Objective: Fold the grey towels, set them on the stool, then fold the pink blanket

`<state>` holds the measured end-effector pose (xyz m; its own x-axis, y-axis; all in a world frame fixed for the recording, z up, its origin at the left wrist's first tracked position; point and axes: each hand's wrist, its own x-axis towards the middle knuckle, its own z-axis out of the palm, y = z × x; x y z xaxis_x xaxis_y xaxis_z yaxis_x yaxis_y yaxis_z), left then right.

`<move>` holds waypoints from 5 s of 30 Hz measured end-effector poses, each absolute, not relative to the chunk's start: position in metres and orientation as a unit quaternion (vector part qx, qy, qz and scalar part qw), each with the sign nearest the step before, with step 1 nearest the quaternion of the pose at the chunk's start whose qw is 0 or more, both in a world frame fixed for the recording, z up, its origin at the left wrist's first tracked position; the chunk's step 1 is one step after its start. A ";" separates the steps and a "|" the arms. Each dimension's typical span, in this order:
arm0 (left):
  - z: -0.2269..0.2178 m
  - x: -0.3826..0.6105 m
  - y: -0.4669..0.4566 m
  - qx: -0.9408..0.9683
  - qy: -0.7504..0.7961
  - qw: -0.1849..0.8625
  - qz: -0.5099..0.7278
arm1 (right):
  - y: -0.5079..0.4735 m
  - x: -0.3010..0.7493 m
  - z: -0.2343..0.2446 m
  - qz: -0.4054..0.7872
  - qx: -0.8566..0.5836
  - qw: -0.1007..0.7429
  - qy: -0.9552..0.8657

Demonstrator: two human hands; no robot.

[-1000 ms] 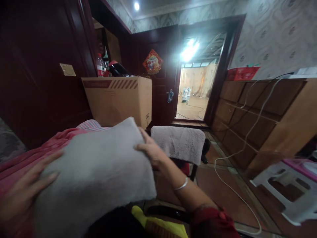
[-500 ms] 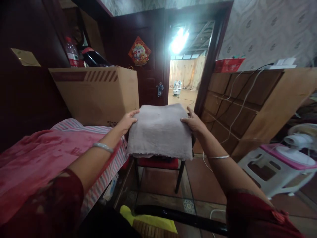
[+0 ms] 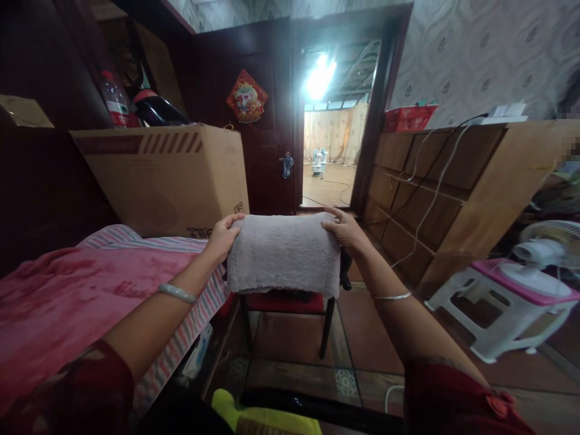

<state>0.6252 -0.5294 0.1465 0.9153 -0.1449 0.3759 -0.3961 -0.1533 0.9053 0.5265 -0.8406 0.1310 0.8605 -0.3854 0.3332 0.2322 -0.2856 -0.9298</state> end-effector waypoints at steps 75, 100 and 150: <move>-0.040 0.120 -0.064 0.882 0.442 0.039 0.159 | -0.257 0.542 -0.116 -0.121 -0.738 0.229 -0.623; -0.043 0.063 -0.102 0.890 0.383 0.051 0.243 | -0.298 0.524 -0.114 -0.115 -0.716 0.297 -0.621; 0.031 0.008 -0.095 0.854 0.357 0.274 0.262 | -0.364 0.506 -0.005 0.144 -0.717 0.428 -0.531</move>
<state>0.0076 -0.0951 0.0310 0.6086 0.7526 0.2515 0.4653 -0.5952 0.6552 0.5055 -0.3641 -0.0049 0.3946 0.8850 0.2469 0.6380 -0.0705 -0.7668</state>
